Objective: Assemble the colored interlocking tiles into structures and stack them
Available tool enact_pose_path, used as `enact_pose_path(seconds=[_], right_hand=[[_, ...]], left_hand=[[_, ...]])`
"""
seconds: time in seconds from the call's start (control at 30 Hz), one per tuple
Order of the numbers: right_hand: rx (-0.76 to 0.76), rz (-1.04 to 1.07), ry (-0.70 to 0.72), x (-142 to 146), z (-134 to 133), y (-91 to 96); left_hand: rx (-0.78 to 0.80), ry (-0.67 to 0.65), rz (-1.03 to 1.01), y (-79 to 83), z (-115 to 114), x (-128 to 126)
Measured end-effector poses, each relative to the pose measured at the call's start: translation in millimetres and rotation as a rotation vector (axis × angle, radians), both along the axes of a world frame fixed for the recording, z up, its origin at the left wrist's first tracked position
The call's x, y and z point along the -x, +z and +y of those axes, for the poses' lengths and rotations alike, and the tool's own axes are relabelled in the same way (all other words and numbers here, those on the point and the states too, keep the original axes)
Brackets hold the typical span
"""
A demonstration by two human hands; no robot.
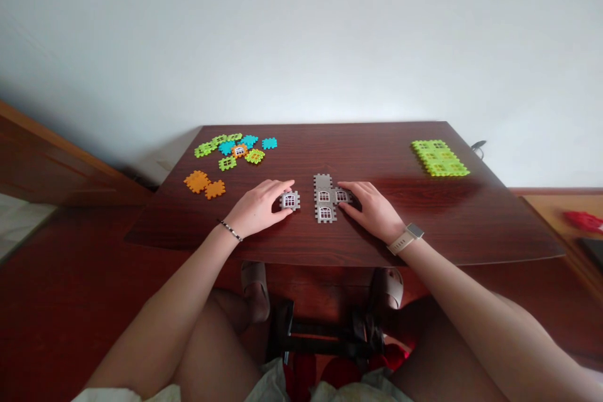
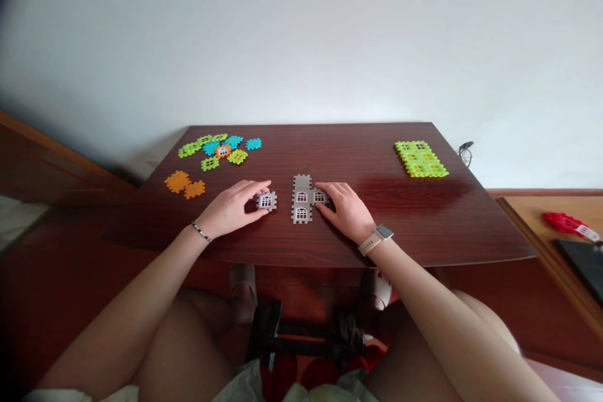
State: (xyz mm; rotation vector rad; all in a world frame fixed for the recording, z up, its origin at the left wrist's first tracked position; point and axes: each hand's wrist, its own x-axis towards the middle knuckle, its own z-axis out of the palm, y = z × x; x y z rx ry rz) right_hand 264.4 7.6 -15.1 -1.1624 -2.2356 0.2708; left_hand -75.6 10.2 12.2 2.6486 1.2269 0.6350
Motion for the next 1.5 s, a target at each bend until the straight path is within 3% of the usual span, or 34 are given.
enact_pose_path(seconds=[0.27, 0.5, 0.83, 1.33, 1.5], right_hand=[[-0.003, 0.015, 0.012, 0.9, -0.3, -0.3], [-0.029, 0.088, 0.036, 1.9, -4.0, 4.6], [-0.043, 0.107, 0.241, 5.0, -13.4, 15.4], [0.017, 0.148, 0.226, 3.7, -12.3, 7.1], [0.032, 0.164, 0.163, 5.8, -13.1, 10.5]], left_hand=[[-0.145, -0.102, -0.012, 0.7, 1.3, -43.7], [-0.206, -0.122, -0.037, -3.4, 2.7, -63.4], [-0.153, -0.168, -0.101, -4.3, -6.1, -76.0], [-0.190, -0.194, -0.140, -1.8, -10.5, -77.0], [-0.111, -0.125, -0.174, -8.9, -6.2, -75.2]])
